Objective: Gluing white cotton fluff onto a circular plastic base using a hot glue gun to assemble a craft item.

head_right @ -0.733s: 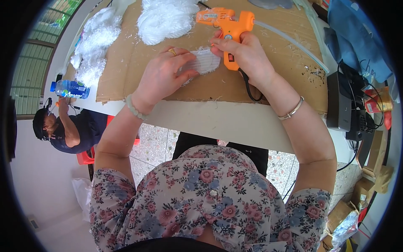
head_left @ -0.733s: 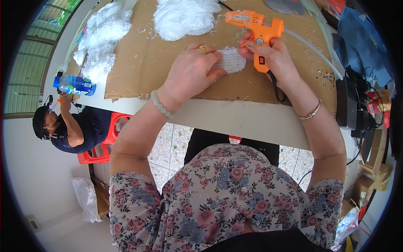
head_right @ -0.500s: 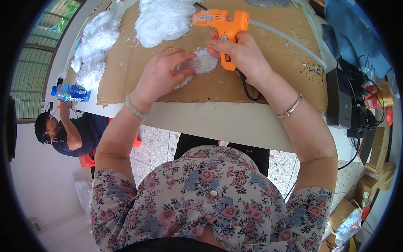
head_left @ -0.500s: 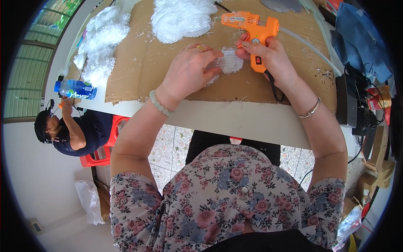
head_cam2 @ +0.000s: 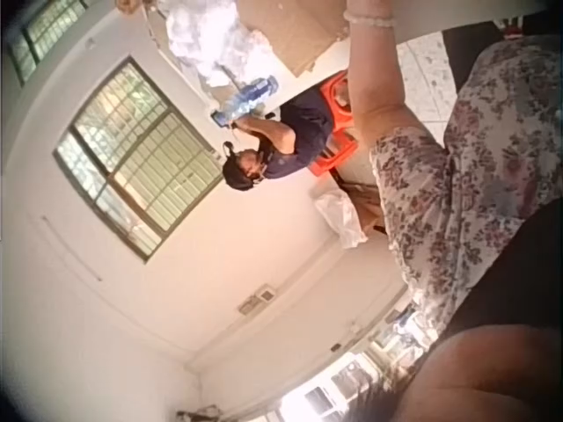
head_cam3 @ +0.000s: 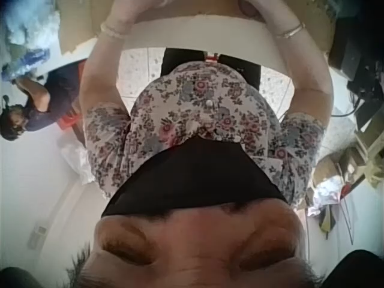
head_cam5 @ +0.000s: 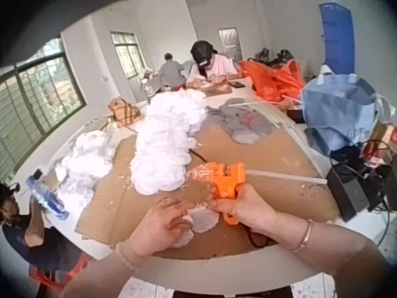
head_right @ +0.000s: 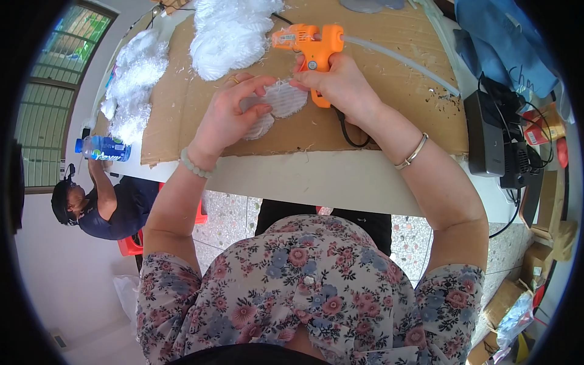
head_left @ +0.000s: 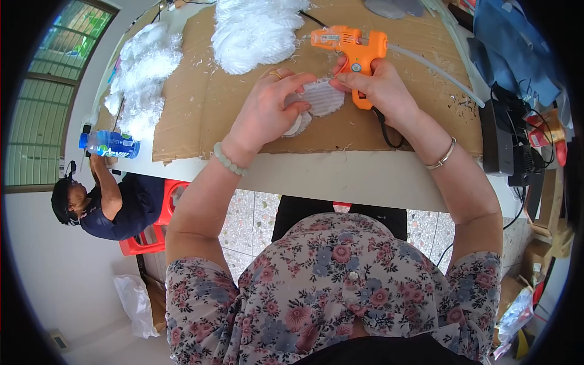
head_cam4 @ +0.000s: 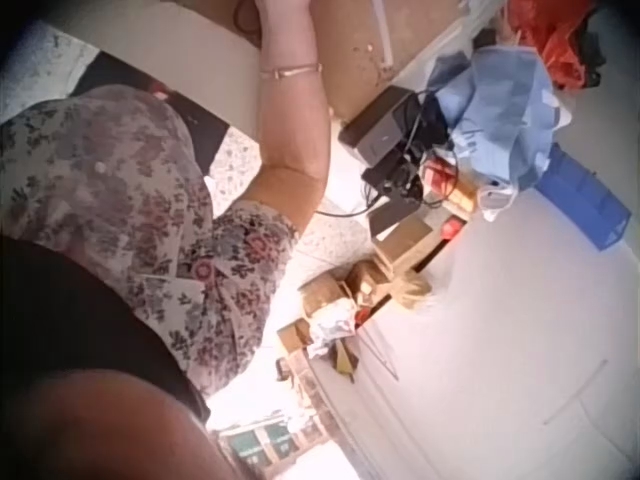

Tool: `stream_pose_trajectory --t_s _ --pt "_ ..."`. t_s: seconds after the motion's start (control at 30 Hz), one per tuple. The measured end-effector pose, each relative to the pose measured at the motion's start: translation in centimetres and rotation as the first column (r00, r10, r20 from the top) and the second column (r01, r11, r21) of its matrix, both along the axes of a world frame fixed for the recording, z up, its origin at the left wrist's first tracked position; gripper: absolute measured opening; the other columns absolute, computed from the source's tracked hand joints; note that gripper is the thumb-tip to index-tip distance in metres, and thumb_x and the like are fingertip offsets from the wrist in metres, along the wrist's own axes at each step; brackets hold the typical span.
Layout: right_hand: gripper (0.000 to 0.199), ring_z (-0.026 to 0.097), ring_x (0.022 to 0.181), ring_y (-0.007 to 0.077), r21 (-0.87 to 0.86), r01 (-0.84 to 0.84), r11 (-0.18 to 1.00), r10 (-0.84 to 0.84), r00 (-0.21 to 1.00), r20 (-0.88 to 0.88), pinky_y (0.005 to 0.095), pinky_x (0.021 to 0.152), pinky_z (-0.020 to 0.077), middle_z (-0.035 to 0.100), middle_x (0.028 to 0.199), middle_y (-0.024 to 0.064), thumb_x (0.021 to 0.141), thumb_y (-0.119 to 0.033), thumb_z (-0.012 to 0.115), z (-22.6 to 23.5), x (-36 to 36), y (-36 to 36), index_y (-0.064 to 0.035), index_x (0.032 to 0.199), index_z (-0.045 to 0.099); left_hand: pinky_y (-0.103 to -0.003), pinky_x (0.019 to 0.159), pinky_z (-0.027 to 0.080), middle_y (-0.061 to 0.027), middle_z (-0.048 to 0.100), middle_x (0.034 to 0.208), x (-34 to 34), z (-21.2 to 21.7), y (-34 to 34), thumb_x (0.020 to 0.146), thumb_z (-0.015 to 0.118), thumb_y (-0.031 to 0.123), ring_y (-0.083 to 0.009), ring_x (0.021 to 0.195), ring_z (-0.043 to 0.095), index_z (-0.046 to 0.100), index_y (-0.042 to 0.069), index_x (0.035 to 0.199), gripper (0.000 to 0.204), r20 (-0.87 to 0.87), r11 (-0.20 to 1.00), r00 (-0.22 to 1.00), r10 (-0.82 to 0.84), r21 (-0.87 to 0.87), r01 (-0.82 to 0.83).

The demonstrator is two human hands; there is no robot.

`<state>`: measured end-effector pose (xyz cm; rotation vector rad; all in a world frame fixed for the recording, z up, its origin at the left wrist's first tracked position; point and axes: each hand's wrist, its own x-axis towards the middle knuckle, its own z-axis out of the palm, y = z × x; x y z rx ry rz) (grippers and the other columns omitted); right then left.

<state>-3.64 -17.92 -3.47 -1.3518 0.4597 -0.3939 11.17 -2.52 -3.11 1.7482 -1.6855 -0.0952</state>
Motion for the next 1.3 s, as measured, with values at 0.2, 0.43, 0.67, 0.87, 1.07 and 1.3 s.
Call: stream_pose_trajectory --t_s 0.2,0.43,0.67,0.87,1.07,1.3 --pt "0.029 0.060 0.091 0.0122 -0.105 -0.032 0.994 0.033 0.999 0.009 0.0258 0.083 0.0494 0.061 0.099 0.0035 0.077 -0.003 0.067 -0.3 0.2 -0.1 -0.0026 0.104 0.057 -0.036 0.072 0.046 -0.0088 0.057 0.086 0.2 0.1 0.6 0.067 0.071 0.002 -0.0260 0.077 0.057 0.063 0.008 0.101 0.035 0.031 1.000 0.999 -0.021 -0.015 0.021" --pt "0.029 0.060 0.091 0.0132 -0.084 -0.080 0.993 0.086 0.994 0.064 0.0276 0.083 0.0505 0.061 0.099 0.0053 0.077 -0.002 0.067 0.4 -0.1 0.1 -0.0021 0.105 0.057 -0.036 0.084 0.039 -0.0059 0.056 0.087 -1.3 1.6 0.7 0.068 0.068 0.003 -0.0241 0.080 0.056 0.063 0.010 0.100 0.033 0.097 0.997 0.992 -0.078 0.002 0.078" --pt "0.033 0.061 0.084 0.0134 -0.019 -0.148 0.989 0.148 0.988 0.032 0.0270 0.076 0.0497 0.063 0.097 0.0072 0.078 -0.007 0.067 1.0 -0.4 0.4 -0.0005 0.108 0.057 -0.037 0.084 0.039 -0.0046 0.056 0.087 -1.2 1.9 0.8 0.068 0.067 0.002 -0.0236 0.082 0.055 0.064 0.012 0.099 0.033 0.100 0.996 0.991 -0.085 -0.005 0.086" --pt "0.035 0.061 0.081 0.0146 0.076 -0.220 0.973 0.217 0.975 0.047 0.0274 0.073 0.0498 0.063 0.094 0.0069 0.076 -0.010 0.069 0.8 -0.5 -0.1 -0.0007 0.108 0.056 -0.038 0.087 0.039 -0.0031 0.055 0.084 -1.7 2.6 1.0 0.069 0.067 0.002 -0.0220 0.083 0.056 0.064 0.014 0.098 0.032 0.166 0.991 0.980 -0.114 -0.044 0.123" --pt "0.035 0.061 0.079 0.0165 0.158 -0.264 0.951 0.263 0.964 0.028 0.0274 0.071 0.0501 0.062 0.092 0.0068 0.075 -0.010 0.068 1.5 -1.1 0.1 -0.0005 0.107 0.056 -0.039 0.091 0.039 -0.0004 0.054 0.075 -2.5 3.1 1.2 0.069 0.066 -0.002 -0.0188 0.080 0.055 0.065 0.016 0.097 0.034 0.208 0.982 0.968 -0.143 -0.093 0.165" --pt "0.031 0.059 0.073 0.0141 0.042 -0.204 0.978 0.203 0.978 0.041 0.0256 0.067 0.0484 0.062 0.087 0.0058 0.076 -0.008 0.065 1.3 -0.9 0.9 -0.0011 0.104 0.057 -0.038 0.088 0.039 -0.0002 0.052 0.072 -2.7 3.3 1.5 0.069 0.064 -0.003 -0.0182 0.077 0.055 0.067 0.016 0.099 0.036 0.193 0.982 0.969 -0.157 -0.070 0.173"
